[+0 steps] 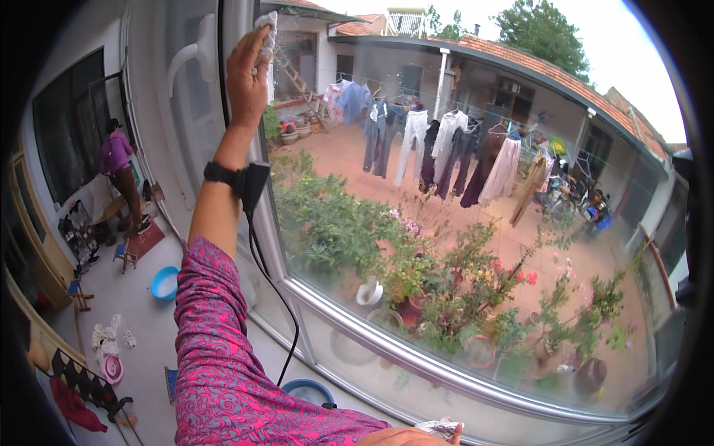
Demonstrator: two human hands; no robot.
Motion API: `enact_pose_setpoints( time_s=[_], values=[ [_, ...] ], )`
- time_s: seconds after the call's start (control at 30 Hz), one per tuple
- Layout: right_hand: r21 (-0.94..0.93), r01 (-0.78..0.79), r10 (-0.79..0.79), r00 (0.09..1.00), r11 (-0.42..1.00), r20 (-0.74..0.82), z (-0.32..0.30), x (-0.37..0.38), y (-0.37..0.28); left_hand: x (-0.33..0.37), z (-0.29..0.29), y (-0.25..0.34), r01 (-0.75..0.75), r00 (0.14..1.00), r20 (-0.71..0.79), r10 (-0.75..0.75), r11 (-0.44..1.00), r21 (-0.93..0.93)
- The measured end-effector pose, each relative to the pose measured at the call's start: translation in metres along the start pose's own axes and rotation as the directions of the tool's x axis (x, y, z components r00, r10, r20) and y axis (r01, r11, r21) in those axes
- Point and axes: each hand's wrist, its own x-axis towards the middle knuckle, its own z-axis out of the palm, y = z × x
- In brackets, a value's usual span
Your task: The person wipes a large glass window with a white cloth, moving the cloth across the surface in repeated strokes. The person occasionally adjusts the cloth and continues wiping different sections of the window.
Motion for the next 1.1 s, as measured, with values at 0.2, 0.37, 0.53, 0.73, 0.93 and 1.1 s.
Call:
enact_pose_setpoints(
  time_s=[0.2,0.37,0.53,0.73,0.93,1.1],
  values=[
    [-0.063,-0.010,0.011,1.000,0.998,0.019,-0.002,0.005,-0.006,-0.203,-0.057,0.099,0.368,0.912,0.123,-0.391,0.913,0.176],
    [-0.122,-0.020,0.019,1.000,0.992,-0.004,0.005,-0.009,-0.012,-0.301,-0.072,0.163,0.515,0.840,0.117,-0.530,0.846,0.139],
    [-0.063,0.021,-0.025,0.998,0.998,-0.062,-0.005,-0.025,-0.010,-0.226,-0.043,0.122,0.439,0.895,0.010,-0.446,0.883,0.165],
    [-0.071,0.067,-0.076,0.988,0.995,-0.131,0.003,-0.035,-0.006,-0.007,0.016,0.035,0.071,0.986,-0.154,-0.056,0.993,0.095],
    [-0.582,0.104,-0.468,0.713,0.807,-0.522,0.036,-0.003,0.015,0.080,0.036,0.006,0.052,0.994,-0.086,-0.066,0.987,-0.154],
    [0.025,0.143,-0.143,0.990,0.989,-0.013,0.000,-0.025,-0.008,-0.062,0.001,0.104,0.133,0.980,0.157,-0.118,0.987,-0.088]
  ],
)
